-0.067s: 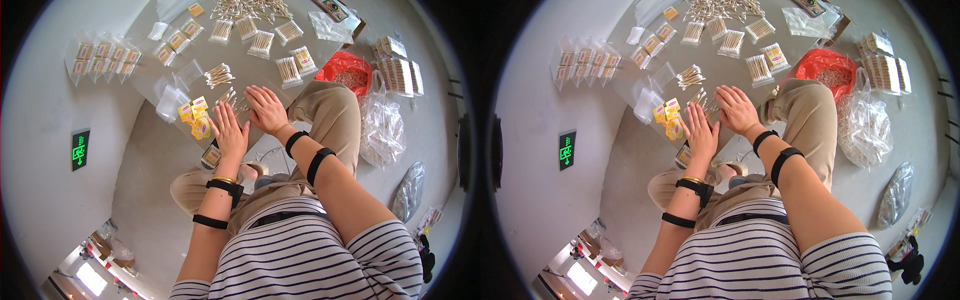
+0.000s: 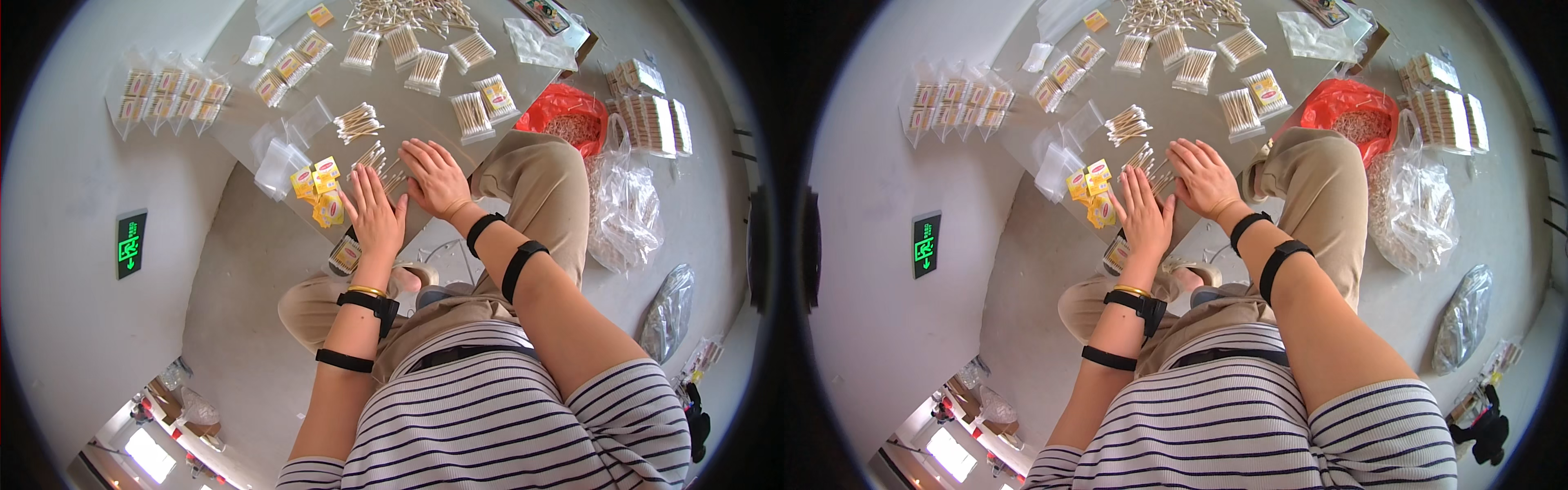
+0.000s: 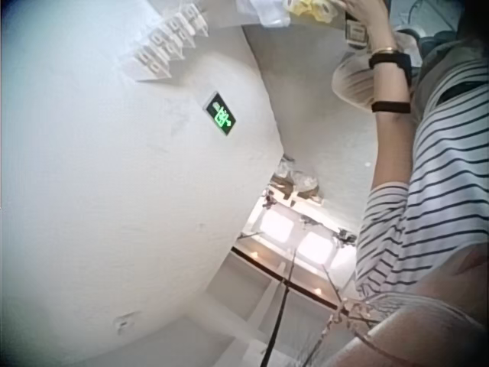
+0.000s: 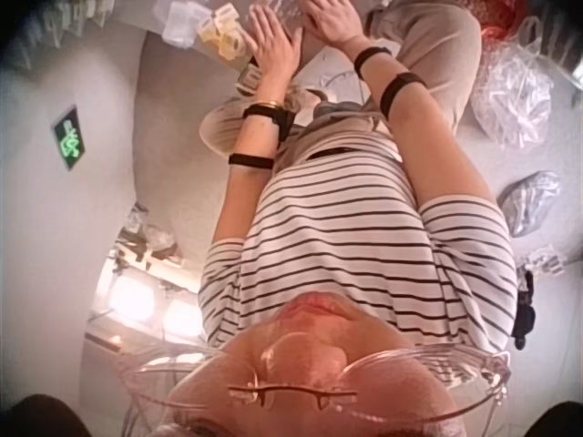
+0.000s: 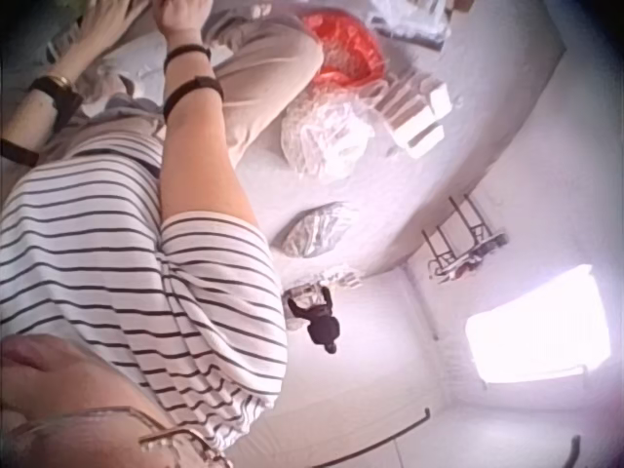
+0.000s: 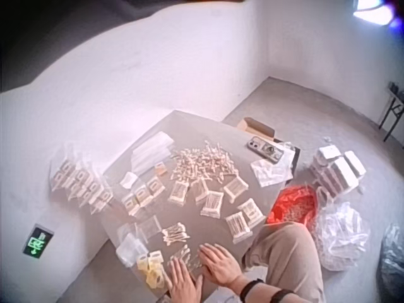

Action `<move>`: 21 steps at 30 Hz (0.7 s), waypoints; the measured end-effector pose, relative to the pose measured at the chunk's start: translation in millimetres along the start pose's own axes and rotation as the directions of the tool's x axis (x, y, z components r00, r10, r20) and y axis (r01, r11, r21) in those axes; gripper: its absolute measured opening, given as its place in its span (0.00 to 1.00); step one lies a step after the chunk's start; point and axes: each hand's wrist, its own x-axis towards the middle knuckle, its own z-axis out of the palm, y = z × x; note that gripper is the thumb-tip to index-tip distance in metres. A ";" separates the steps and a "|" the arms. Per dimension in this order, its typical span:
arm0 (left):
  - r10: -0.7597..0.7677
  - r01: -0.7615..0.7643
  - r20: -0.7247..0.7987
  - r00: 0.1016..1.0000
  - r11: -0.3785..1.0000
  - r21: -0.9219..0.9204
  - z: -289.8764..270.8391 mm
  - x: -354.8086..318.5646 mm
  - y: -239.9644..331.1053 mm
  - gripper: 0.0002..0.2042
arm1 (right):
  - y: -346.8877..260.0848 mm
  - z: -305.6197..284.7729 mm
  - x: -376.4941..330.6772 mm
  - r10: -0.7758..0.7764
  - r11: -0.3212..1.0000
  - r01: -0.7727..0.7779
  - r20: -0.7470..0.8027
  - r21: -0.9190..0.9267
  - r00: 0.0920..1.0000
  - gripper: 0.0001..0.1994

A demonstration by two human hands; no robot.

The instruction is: The person sits on the floor and repeatedly gathers loose cotton swabs, aligns them into small bundles, and places them into clear plastic sleeves. The person then seals the sleeves and sets the packaged units aside on the table.

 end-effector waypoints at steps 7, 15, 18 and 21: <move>-0.021 0.020 0.004 1.000 0.999 0.027 1.6 2.2 -1.4 0.43 | -0.5 0.0 -0.5 -0.009 1.000 0.009 -0.007 -0.002 1.000 0.28; -0.006 0.007 0.018 1.000 0.998 -0.056 1.1 2.0 -2.8 0.44 | -0.5 -0.3 0.5 -0.012 1.000 0.012 -0.007 -0.018 1.000 0.28; 0.000 -0.001 -0.007 1.000 0.998 -0.056 0.0 0.6 -2.3 0.44 | -0.5 -1.5 0.3 -0.010 1.000 0.010 0.002 -0.017 1.000 0.28; 0.003 -0.005 -0.054 0.999 0.999 -0.045 -0.9 8.4 -5.1 0.43 | 0.0 0.7 0.1 -0.006 1.000 0.006 -0.001 -0.015 1.000 0.28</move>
